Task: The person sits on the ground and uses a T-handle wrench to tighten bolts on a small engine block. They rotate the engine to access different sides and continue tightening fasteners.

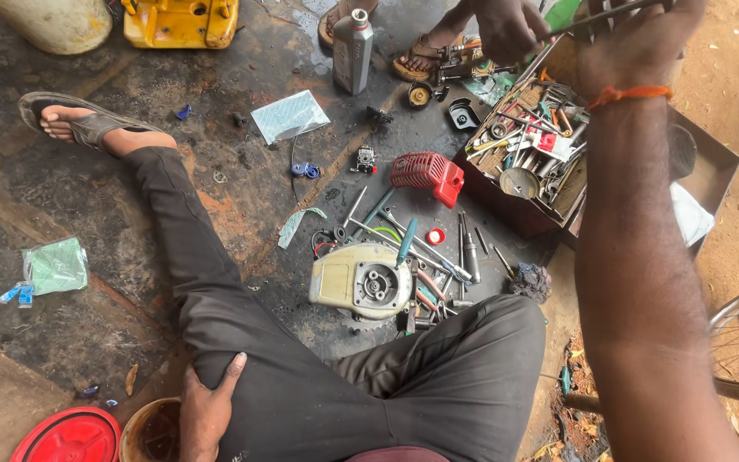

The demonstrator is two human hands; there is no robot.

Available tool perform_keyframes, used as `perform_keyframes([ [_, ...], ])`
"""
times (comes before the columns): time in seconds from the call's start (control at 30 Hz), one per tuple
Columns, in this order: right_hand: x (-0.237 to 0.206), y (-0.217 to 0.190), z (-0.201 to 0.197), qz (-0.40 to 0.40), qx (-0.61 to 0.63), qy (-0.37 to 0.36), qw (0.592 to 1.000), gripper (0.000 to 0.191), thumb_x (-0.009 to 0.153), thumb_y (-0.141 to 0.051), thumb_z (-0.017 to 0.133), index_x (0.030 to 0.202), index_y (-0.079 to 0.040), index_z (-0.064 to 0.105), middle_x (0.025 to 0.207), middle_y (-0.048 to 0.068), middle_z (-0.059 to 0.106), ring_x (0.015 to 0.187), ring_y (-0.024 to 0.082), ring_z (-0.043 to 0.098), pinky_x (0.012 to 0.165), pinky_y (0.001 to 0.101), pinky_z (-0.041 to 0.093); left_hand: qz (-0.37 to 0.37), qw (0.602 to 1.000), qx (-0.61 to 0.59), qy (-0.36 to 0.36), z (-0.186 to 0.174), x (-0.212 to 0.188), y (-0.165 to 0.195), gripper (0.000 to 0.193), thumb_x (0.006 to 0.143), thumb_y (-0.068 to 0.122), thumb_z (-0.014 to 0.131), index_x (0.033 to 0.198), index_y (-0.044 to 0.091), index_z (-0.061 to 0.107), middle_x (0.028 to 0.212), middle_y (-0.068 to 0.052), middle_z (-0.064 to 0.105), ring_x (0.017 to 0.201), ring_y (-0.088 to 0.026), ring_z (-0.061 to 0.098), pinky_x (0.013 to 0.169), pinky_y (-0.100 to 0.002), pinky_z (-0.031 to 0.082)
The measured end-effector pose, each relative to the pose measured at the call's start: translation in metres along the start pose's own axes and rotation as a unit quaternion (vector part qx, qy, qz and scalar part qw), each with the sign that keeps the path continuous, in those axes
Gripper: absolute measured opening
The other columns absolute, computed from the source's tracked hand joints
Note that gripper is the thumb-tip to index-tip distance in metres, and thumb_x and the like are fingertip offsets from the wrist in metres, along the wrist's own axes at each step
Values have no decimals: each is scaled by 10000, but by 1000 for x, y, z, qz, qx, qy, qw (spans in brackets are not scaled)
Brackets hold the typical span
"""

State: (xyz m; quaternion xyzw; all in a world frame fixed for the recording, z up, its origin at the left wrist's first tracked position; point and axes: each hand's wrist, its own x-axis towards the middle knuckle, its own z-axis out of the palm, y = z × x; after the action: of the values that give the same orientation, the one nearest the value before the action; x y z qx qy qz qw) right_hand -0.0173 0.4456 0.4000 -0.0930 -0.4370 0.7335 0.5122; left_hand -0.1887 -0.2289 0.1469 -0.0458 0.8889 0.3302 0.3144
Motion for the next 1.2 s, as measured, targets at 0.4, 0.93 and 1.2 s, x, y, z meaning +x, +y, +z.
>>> perform_keyframes([
  [0.4, -282, 187, -84, 318, -838, -320, 307, 200, 867, -280, 697, 942, -152, 831, 1012, 133, 782, 930, 329, 757, 820, 448, 596, 54, 997, 49, 41, 4, 1, -4, 1189, 742, 722, 732, 1528, -92, 366, 1513, -341, 462, 1415, -454, 461, 1164, -488, 388],
  [0.93, -323, 217, -61, 486, -678, 147, 532, 443, 823, -351, 828, 1056, 21, 766, 1060, 178, 768, 950, 292, 766, 803, 401, 591, -12, 995, 94, 17, -5, -11, 12, 1243, 753, 789, 668, 1598, -12, 232, 1573, -305, 331, 1443, -444, 406, 1128, -557, 427],
  [1.2, -351, 132, -45, 410, -359, 129, 828, 174, 940, -112, 701, 1036, 23, 647, 827, 94, 695, 742, 166, 690, 693, 303, 571, 377, 922, 32, 88, 14, -92, 80, 502, 907, 358, 728, 1351, 153, 621, 1409, -104, 574, 1252, -309, 629, 988, -410, 558],
])
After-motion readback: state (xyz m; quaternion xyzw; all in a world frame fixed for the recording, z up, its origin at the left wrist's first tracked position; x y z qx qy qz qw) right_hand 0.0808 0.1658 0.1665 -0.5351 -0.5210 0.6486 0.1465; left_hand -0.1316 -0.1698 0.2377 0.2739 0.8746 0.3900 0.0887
